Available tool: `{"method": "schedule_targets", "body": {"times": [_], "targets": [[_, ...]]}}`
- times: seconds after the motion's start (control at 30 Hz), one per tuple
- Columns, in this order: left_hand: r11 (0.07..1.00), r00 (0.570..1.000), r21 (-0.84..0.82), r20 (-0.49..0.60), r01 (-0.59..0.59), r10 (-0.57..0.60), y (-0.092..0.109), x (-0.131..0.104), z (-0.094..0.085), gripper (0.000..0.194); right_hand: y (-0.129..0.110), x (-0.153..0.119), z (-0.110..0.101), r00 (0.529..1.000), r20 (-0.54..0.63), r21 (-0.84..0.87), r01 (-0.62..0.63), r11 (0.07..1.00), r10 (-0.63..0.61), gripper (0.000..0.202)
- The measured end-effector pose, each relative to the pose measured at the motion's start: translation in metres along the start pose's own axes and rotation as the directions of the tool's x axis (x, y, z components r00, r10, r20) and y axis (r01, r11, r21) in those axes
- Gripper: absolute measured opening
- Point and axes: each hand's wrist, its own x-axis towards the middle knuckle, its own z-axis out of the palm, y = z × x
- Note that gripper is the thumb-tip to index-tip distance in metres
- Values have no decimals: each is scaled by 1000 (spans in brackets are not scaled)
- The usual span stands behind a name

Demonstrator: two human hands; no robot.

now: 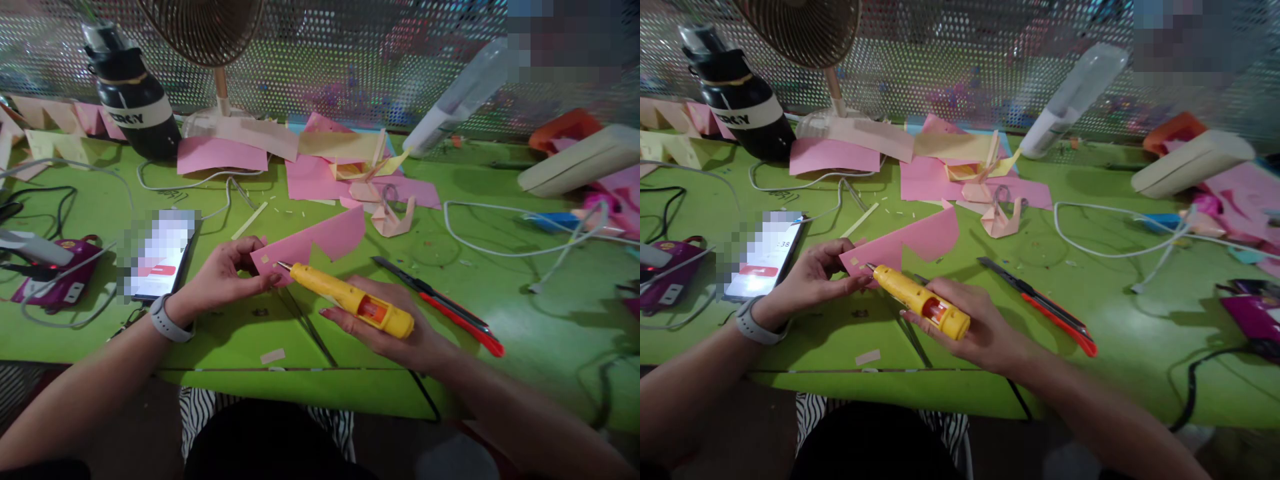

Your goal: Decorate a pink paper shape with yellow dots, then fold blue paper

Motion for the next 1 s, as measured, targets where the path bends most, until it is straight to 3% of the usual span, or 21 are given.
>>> {"method": "schedule_targets", "body": {"times": [1.0], "targets": [[1000, 1000, 6, 10, -18, 18, 1, 0, 0, 19, 0, -3, -3, 999, 28, 32, -21, 999, 20, 21]]}}
